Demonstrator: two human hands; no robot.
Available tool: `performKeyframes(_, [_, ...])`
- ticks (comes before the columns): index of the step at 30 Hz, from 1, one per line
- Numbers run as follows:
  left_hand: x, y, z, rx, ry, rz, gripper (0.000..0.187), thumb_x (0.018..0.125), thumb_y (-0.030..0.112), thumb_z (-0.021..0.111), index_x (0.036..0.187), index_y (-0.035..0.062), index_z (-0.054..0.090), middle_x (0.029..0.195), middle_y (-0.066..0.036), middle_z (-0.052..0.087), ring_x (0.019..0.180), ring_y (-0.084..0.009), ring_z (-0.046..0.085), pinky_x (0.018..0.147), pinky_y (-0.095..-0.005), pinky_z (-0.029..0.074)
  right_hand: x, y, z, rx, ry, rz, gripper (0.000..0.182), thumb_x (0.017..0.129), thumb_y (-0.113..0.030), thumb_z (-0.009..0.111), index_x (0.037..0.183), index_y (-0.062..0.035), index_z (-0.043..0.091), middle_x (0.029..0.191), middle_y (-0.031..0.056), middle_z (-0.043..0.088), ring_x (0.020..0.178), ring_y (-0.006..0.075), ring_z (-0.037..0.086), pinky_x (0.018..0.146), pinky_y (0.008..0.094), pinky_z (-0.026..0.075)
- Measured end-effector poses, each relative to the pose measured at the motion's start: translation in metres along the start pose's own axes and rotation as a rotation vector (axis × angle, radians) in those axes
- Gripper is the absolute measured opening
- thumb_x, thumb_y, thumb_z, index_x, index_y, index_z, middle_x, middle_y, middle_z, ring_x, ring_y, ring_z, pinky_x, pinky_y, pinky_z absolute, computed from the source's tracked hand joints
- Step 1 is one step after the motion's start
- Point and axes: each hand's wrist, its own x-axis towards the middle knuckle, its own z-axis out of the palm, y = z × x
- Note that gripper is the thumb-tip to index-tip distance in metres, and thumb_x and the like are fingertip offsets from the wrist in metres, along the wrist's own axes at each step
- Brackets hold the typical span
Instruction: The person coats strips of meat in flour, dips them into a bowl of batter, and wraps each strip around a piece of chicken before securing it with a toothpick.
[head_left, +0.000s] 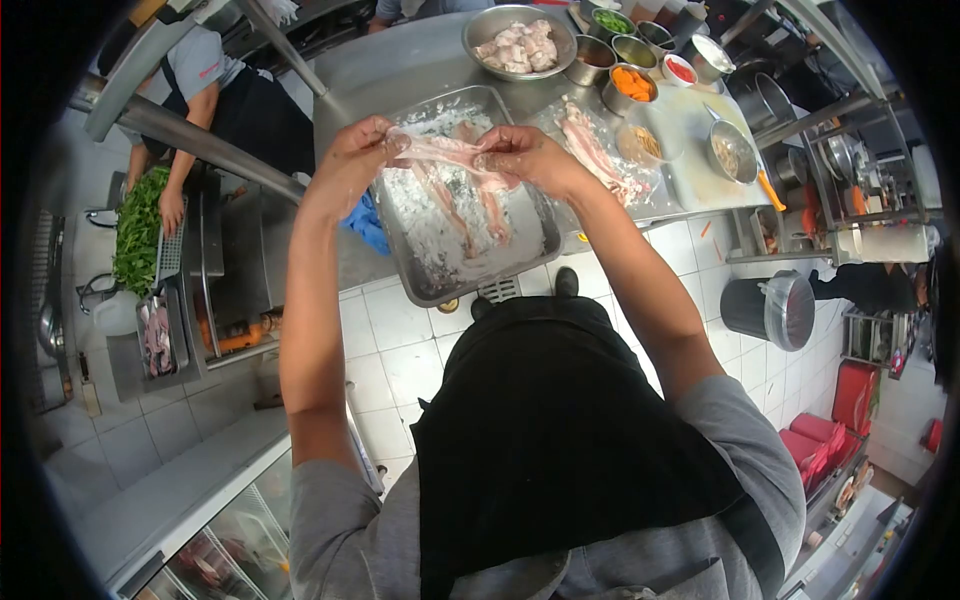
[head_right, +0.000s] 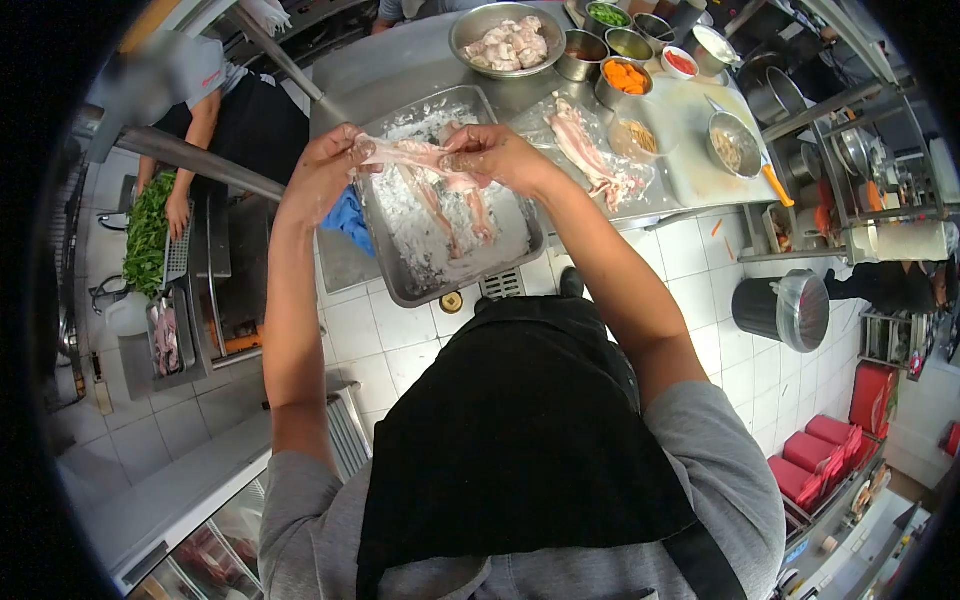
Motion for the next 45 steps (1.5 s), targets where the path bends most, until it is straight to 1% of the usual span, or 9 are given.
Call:
performKeyframes(8, [0.013, 0.023, -0.001, 0.052, 0.042, -0.027, 0.013, 0.093, 0.012, 0.068, 0.098, 0.0013, 0.063, 0.089, -0.003, 0.065, 0.079, -0.0097, 0.059, 0.072, -0.0234, 0.047, -0.018, 0.013, -0.008, -0.013, 0.008, 0.191, 0.019, 0.09, -0.011, 0.071, 0.108, -0.0035, 0.069, 0.095, -0.0006, 0.067, 0.083, 0.007, 0.059, 0.072, 0.0217, 0.047])
performKeyframes(10, [0.019, 0.03, -0.003, 0.16, -0.13, 0.021, 0.009, 0.094, 0.008, 0.065, 0.102, 0.0034, 0.062, 0.092, -0.002, 0.063, 0.083, -0.0115, 0.061, 0.075, -0.0275, 0.05, -0.022, 0.019, -0.007, -0.025, 0.025, 0.173, 0.017, 0.091, -0.012, 0.069, 0.106, -0.0054, 0.068, 0.092, -0.0031, 0.065, 0.08, 0.0053, 0.056, 0.069, 0.0211, 0.045])
performKeyframes(16, [0.02, 0.048, 0.011, 0.393, -0.195, 0.026, 0.01, 0.093, 0.012, 0.066, 0.095, 0.0028, 0.063, 0.081, 0.002, 0.059, 0.073, -0.0062, 0.052, 0.065, -0.0228, 0.041, -0.034, 0.049, 0.008, 0.029, 0.092, 0.103, 0.011, 0.092, -0.012, 0.067, 0.102, -0.0092, 0.067, 0.089, -0.0065, 0.062, 0.079, 0.0031, 0.053, 0.067, 0.0204, 0.042])
performKeyframes(25, [0.068, -0.06, -0.039, 0.507, -0.245, -0.301, 0.009, 0.089, 0.011, 0.067, 0.091, 0.0028, 0.066, 0.075, 0.003, 0.058, 0.064, -0.0058, 0.051, 0.055, -0.0233, 0.04, -0.042, 0.111, 0.049, 0.083, 0.29, 0.24, 0.014, 0.087, -0.008, 0.072, 0.1, -0.0024, 0.068, 0.082, 0.001, 0.065, 0.072, 0.0078, 0.058, 0.062, 0.0245, 0.047])
performKeyframes(28, [0.089, -0.099, -0.056, 0.577, -0.248, -0.304, 0.008, 0.088, 0.009, 0.065, 0.091, 0.0017, 0.066, 0.074, 0.003, 0.059, 0.062, -0.0061, 0.05, 0.052, -0.0244, 0.04, -0.036, 0.118, 0.058, 0.034, 0.372, 0.258, 0.016, 0.086, -0.008, 0.073, 0.099, -0.0003, 0.069, 0.081, 0.0031, 0.066, 0.071, 0.0091, 0.059, 0.062, 0.0246, 0.047])
performKeyframes(33, [0.11, -0.117, -0.056, 0.681, -0.338, -0.311, 0.008, 0.086, 0.005, 0.063, 0.092, 0.0012, 0.067, 0.074, 0.002, 0.06, 0.062, -0.0061, 0.051, 0.054, -0.0249, 0.041, -0.03, 0.124, 0.066, -0.105, 0.458, 0.27, 0.021, 0.082, -0.012, 0.077, 0.096, 0.0019, 0.07, 0.08, 0.0082, 0.069, 0.069, 0.013, 0.063, 0.063, 0.0272, 0.051])
performKeyframes(35, [0.117, -0.122, -0.056, 0.688, -0.372, -0.304, 0.01, 0.085, 0.003, 0.063, 0.093, 0.0011, 0.068, 0.074, 0.001, 0.061, 0.063, -0.006, 0.052, 0.055, -0.0249, 0.042, -0.026, 0.129, 0.066, -0.38, 0.474, 0.263, 0.025, 0.078, -0.018, 0.08, 0.091, 0.0019, 0.072, 0.079, 0.0131, 0.071, 0.07, 0.0182, 0.067, 0.066, 0.0315, 0.054])
performKeyframes(37, [0.124, -0.134, -0.058, 0.78, -0.368, -0.286, 0.013, 0.083, 0.003, 0.062, 0.093, -0.0006, 0.07, 0.078, -0.006, 0.067, 0.069, -0.0152, 0.06, 0.062, -0.0318, 0.049, -0.024, 0.133, 0.067, -0.347, 0.479, 0.308, 0.027, 0.076, -0.02, 0.081, 0.089, 0.0014, 0.072, 0.08, 0.0145, 0.071, 0.072, 0.0208, 0.069, 0.068, 0.033, 0.054])
performKeyframes(45, [0.13, -0.164, -0.075, 0.954, -0.375, -0.232, 0.012, 0.076, 0.002, 0.063, 0.087, 0.0022, 0.07, 0.085, -0.015, 0.071, 0.08, -0.0233, 0.067, 0.073, -0.0371, 0.05, -0.019, 0.14, 0.07, -0.464, 0.452, 0.328, 0.029, 0.075, -0.023, 0.081, 0.091, -0.0001, 0.073, 0.083, 0.017, 0.072, 0.077, 0.0277, 0.071, 0.072, 0.037, 0.055])
